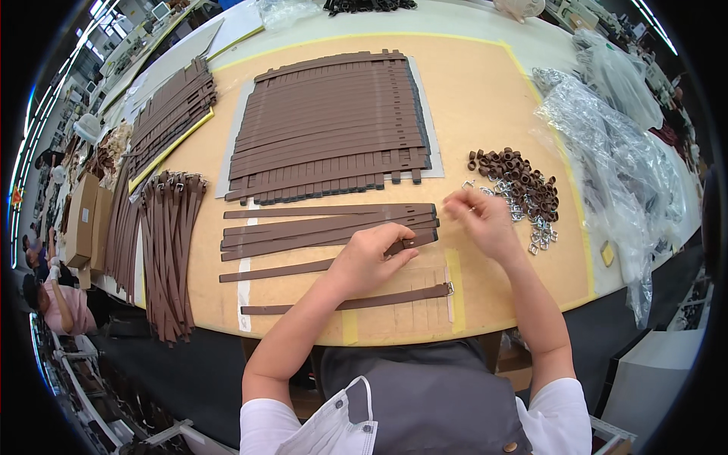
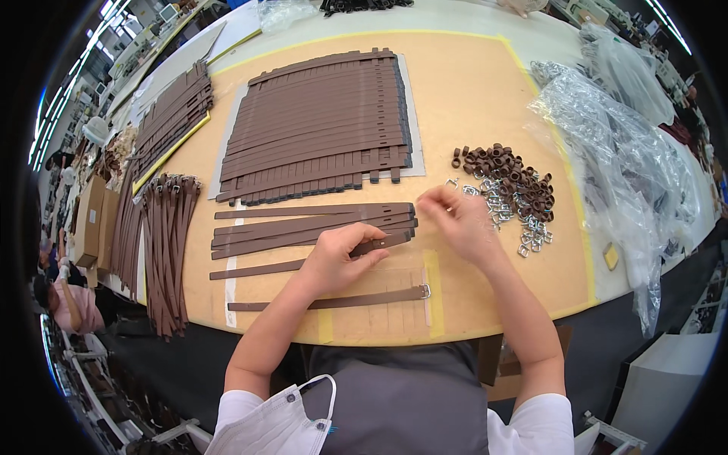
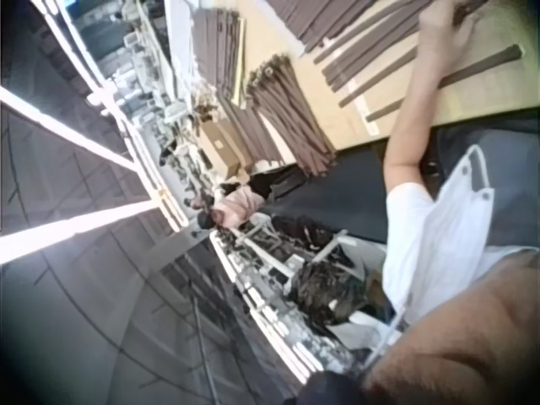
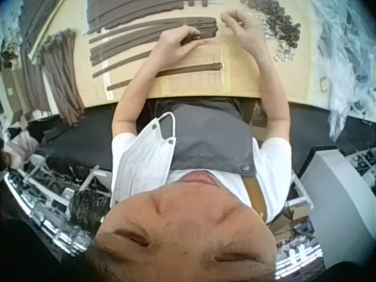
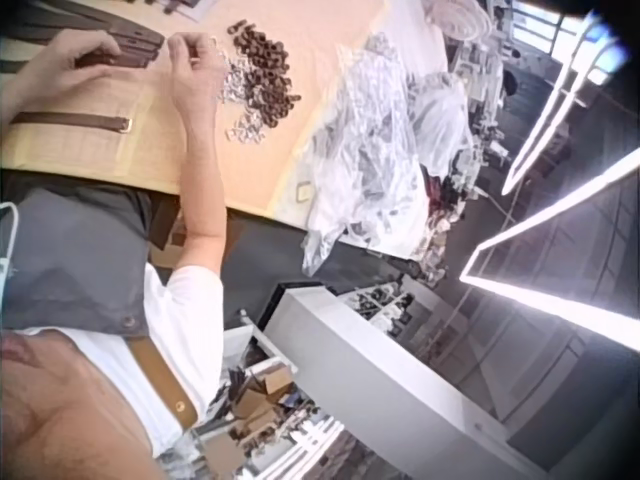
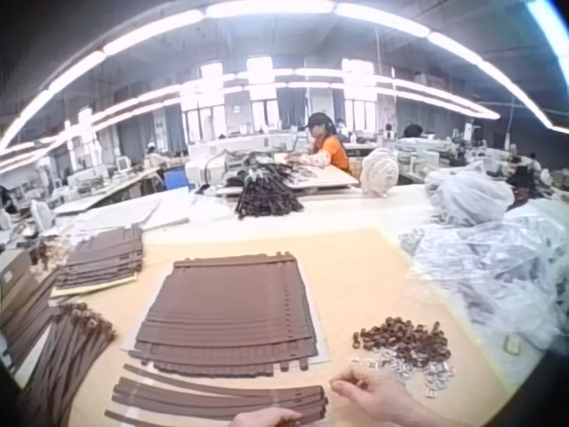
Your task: Attaching metal buckles and loops to leather straps and organizing them into finished piles.
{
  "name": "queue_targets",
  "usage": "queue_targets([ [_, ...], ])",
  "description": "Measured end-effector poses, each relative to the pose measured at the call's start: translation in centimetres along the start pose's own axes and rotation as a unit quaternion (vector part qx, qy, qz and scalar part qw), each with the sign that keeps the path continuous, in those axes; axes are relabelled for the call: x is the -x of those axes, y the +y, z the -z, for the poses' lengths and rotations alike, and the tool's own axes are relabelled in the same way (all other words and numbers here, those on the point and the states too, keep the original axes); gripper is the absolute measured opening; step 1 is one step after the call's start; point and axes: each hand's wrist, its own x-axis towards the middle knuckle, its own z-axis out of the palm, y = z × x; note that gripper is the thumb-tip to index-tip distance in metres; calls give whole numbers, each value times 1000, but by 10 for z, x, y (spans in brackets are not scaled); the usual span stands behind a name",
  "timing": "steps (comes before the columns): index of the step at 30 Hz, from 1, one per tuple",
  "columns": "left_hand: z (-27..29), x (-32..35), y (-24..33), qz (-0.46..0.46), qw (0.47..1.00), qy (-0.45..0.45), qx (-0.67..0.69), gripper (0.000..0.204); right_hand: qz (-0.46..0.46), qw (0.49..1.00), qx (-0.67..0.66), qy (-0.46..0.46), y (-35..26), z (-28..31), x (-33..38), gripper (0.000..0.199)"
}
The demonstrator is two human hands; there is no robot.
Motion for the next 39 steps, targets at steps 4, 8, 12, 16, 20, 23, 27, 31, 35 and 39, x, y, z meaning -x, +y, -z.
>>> queue_targets([
  [4,3,0,0,30,999,-19,7,23,-22,963,235,127,-9,38,-23,18],
  [8,4,0,2,36,999,-20,13,20,51,926,361,101,12,24,-37,16],
  [12,4,4,-5,41,999,-7,15,20,80,944,320,17,6,6,-35,13],
  [16,7,4,-7,47,999,-2,22,20,36,977,209,-21,1,10,-28,14],
  [20,5,3,-7,28,999,3,23,20,15,970,236,62,-3,17,-26,19],
  [23,3,2,-8,16,1000,4,16,22,19,949,315,14,-10,6,-17,22],
  [27,5,2,-8,5,1000,14,-9,22,40,947,318,-5,-2,-4,-17,26],
  [31,5,2,-7,3,999,40,-11,20,-34,981,183,-52,-5,-2,-18,27],
  [35,10,1,-1,38,998,42,7,21,-107,984,-96,-110,-19,-3,-14,19],
  [39,6,1,-5,32,997,61,33,22,-85,958,-241,-127,-10,-14,-14,14],
])
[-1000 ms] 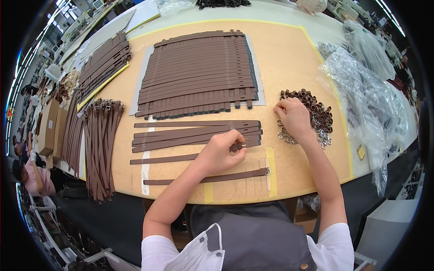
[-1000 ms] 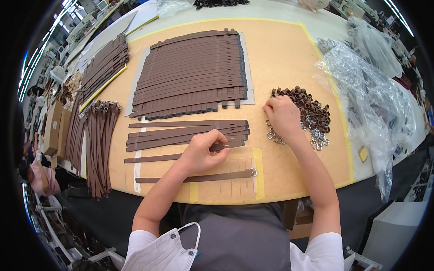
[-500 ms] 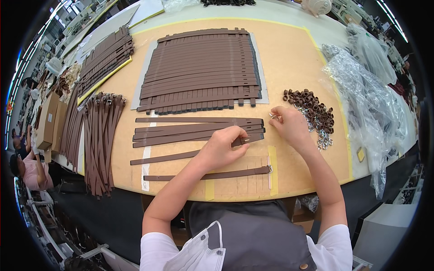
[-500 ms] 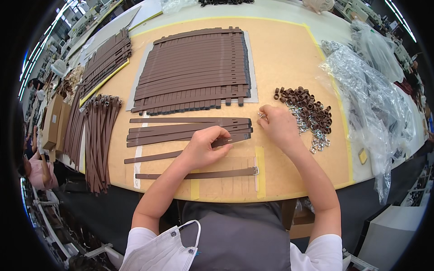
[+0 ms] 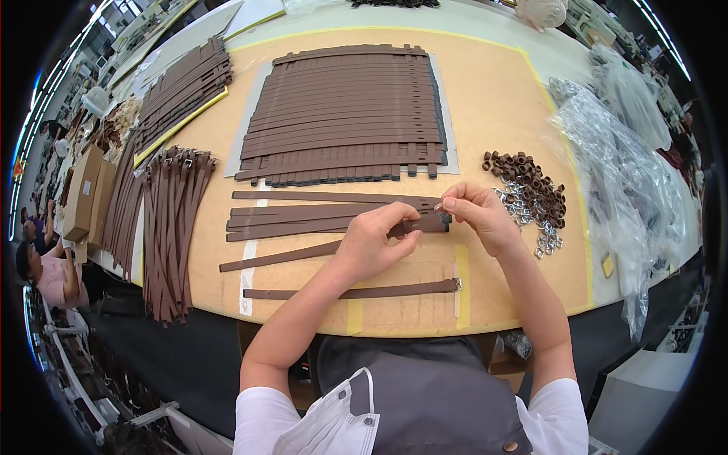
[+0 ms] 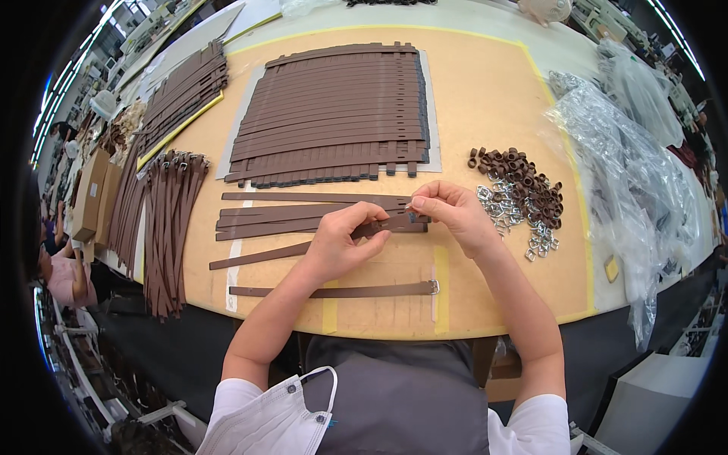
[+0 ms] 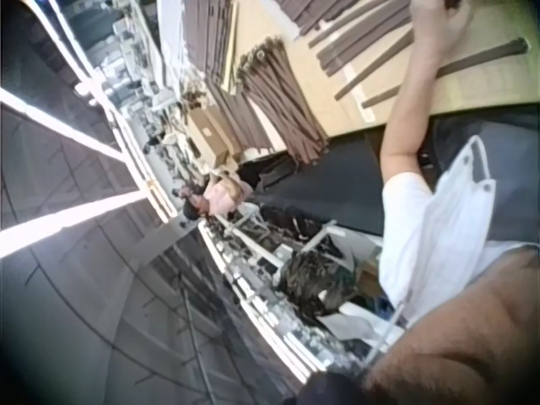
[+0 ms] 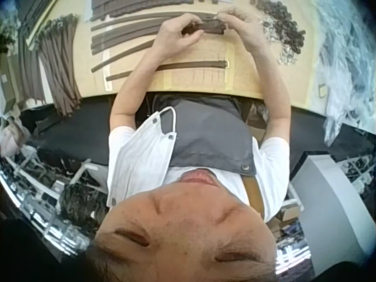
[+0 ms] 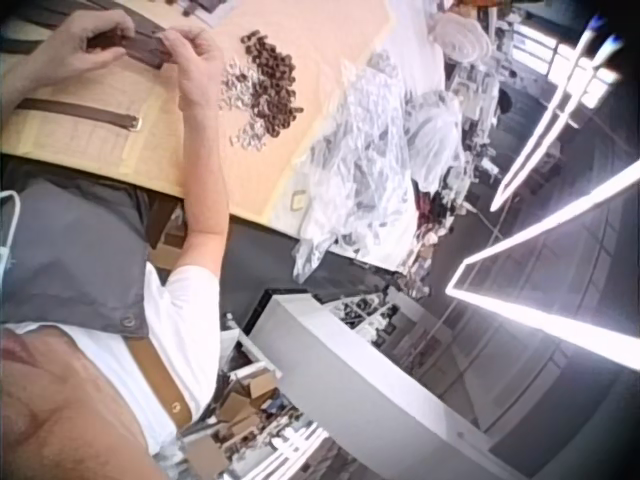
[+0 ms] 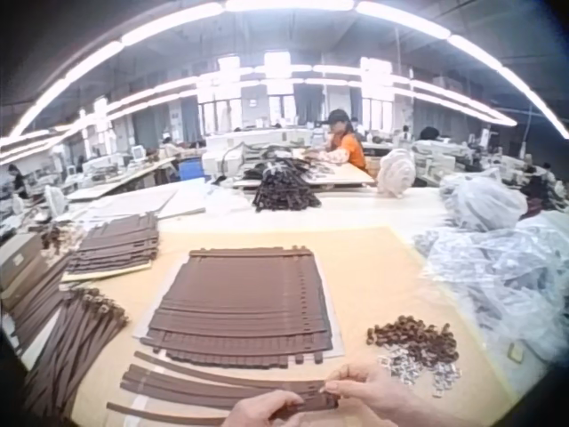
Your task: Attaching metal buckles and loops to leather straps and organizing them into finished piles.
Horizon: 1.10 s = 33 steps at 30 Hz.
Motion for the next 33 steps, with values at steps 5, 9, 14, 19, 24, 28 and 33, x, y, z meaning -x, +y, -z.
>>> queue_targets([
  [5,1,0,-2,-22,998,45,-36,22,13,993,-108,40,9,-18,2,14],
  [9,1,0,-3,-19,997,61,-53,21,88,992,-31,89,11,-27,8,14],
  [14,-2,1,-3,-7,996,60,-63,22,196,970,117,84,14,-34,12,12],
  [19,-4,3,-2,3,999,16,-47,24,285,911,298,18,5,-34,12,10],
  [24,-4,3,2,21,999,-18,-26,22,267,905,328,-44,4,-29,12,10],
  [28,-3,4,4,27,999,-41,-18,21,77,985,132,-84,6,-29,16,10],
  [33,-6,4,-3,6,999,-42,-34,21,41,996,59,-54,19,-30,15,14],
])
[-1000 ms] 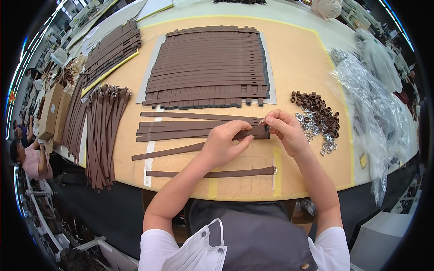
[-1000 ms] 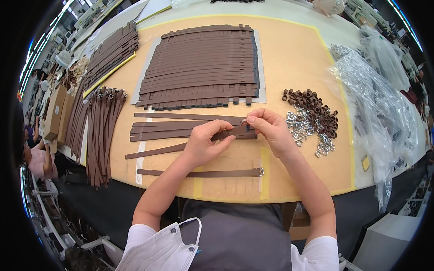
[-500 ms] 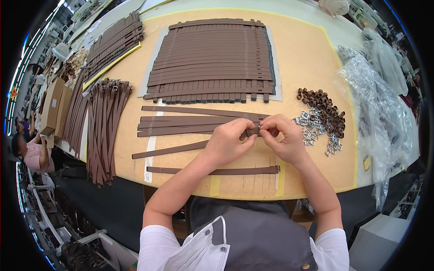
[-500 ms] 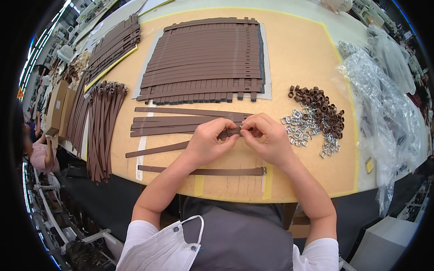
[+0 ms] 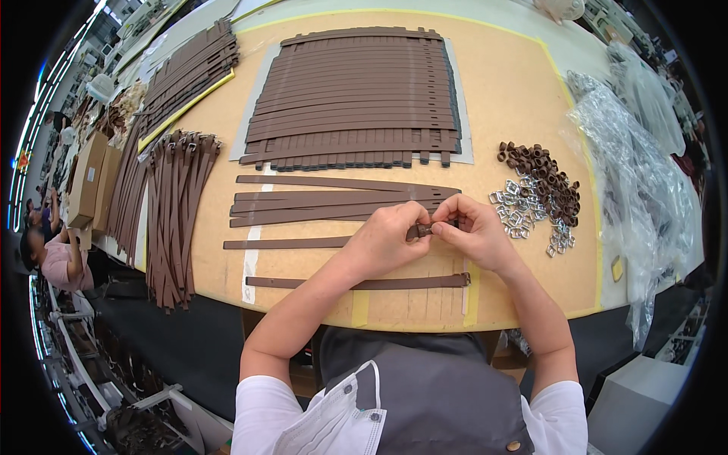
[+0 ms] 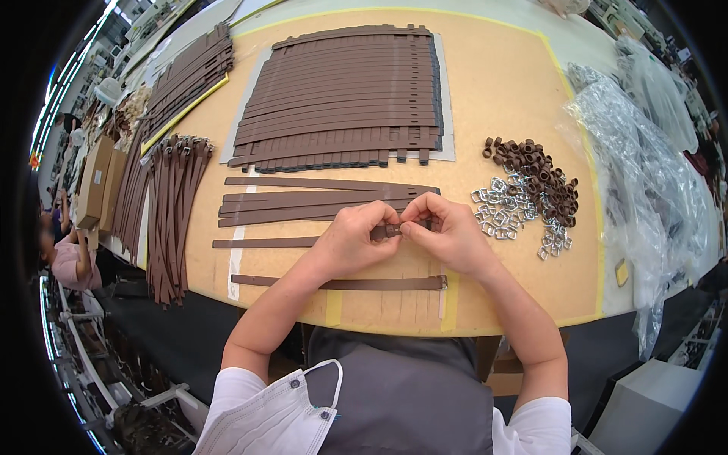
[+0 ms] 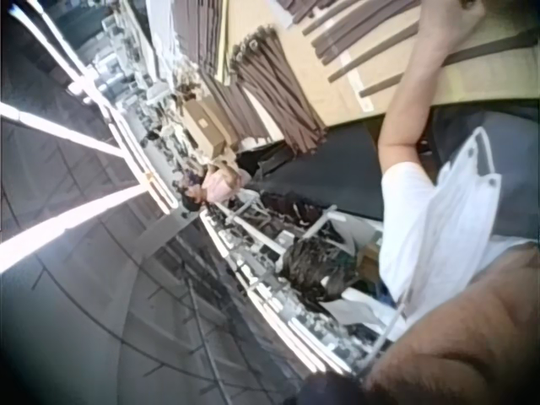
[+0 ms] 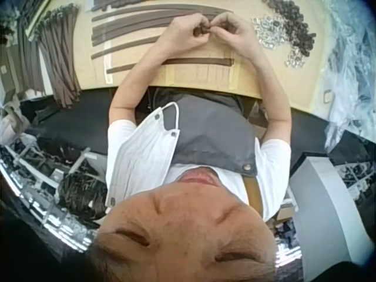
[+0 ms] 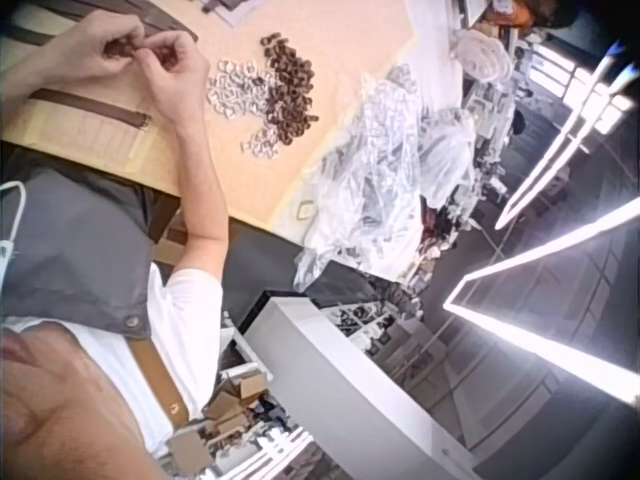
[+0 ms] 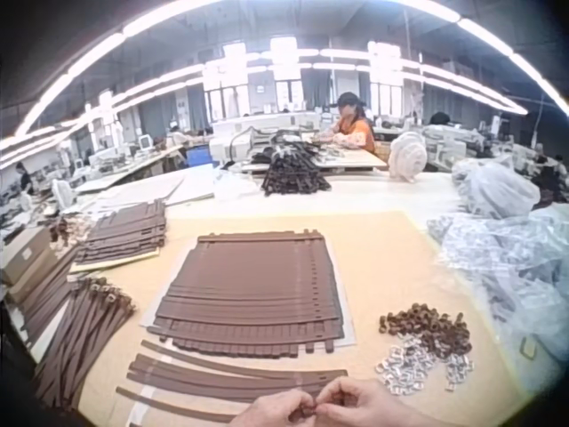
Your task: Attaching metal buckles and loops to leather straps and organizing them into finished piles.
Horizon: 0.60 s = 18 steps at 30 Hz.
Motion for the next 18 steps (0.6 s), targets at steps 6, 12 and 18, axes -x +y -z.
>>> queue_targets([
  [6,7,-1,7,72,996,-55,-14,21,-27,983,176,43,-20,-6,5,13],
  [12,8,-2,10,107,990,-85,33,22,-6,989,140,49,-11,-9,7,18],
  [18,6,0,5,81,993,-77,49,23,-114,993,9,10,-6,-2,2,25],
])
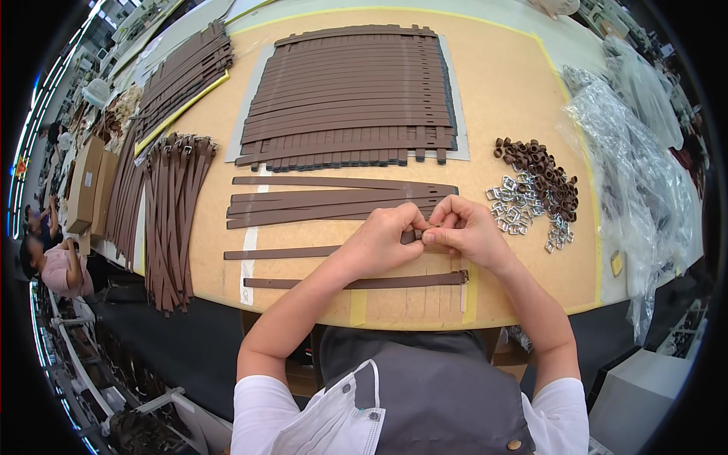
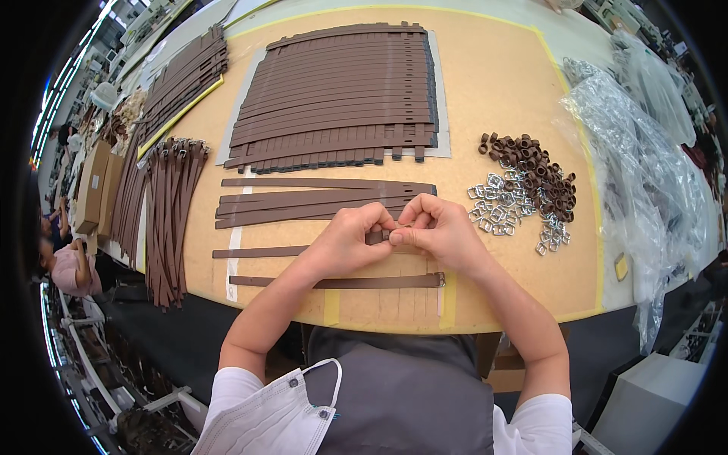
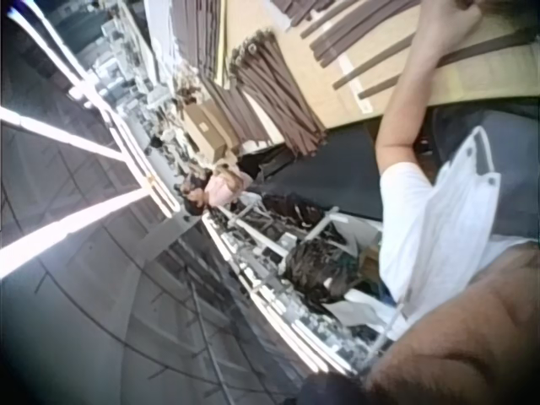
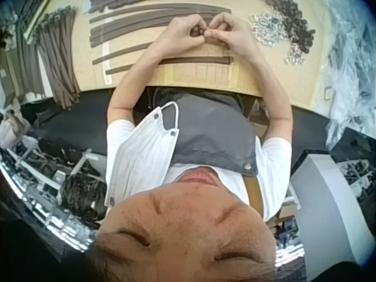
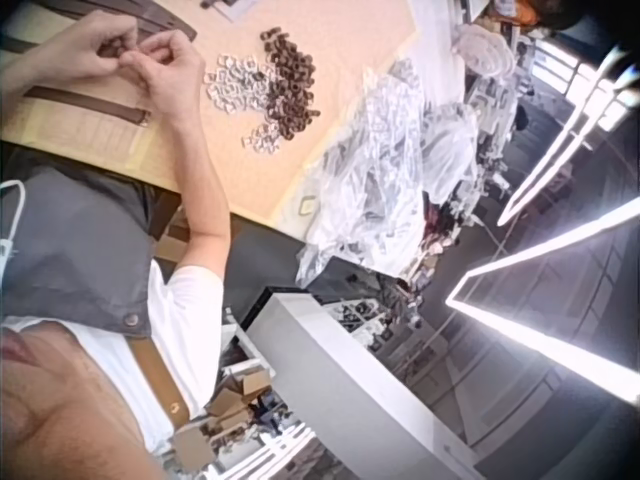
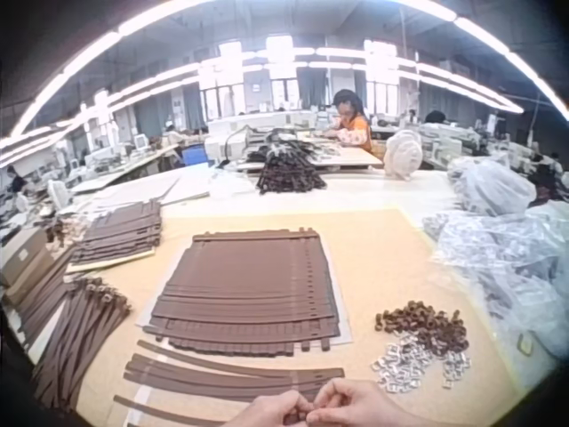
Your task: Attaching metal buckles and loops to leather straps and organizing them into finished piles.
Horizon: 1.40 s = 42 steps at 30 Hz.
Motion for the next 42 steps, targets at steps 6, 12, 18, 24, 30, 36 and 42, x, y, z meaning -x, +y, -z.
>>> queue_targets([
  [6,-3,0,-1,-70,995,67,-13,24,38,998,-56,-4,-2,3,-2,29],
  [12,6,2,8,-70,995,71,-20,23,34,988,-147,-34,3,14,-3,24],
  [18,7,3,9,-72,995,65,15,20,24,987,-150,-58,-4,24,0,21],
  [24,3,3,6,-91,995,50,10,18,23,991,-123,-51,3,14,0,18],
  [30,6,3,8,-77,995,66,15,19,20,982,-173,-68,-1,26,0,21],
  [36,11,5,8,-81,993,83,5,20,16,961,-245,-126,-2,42,2,25],
  [42,4,5,9,-113,992,57,-5,20,23,972,-178,-153,13,35,-3,30],
])
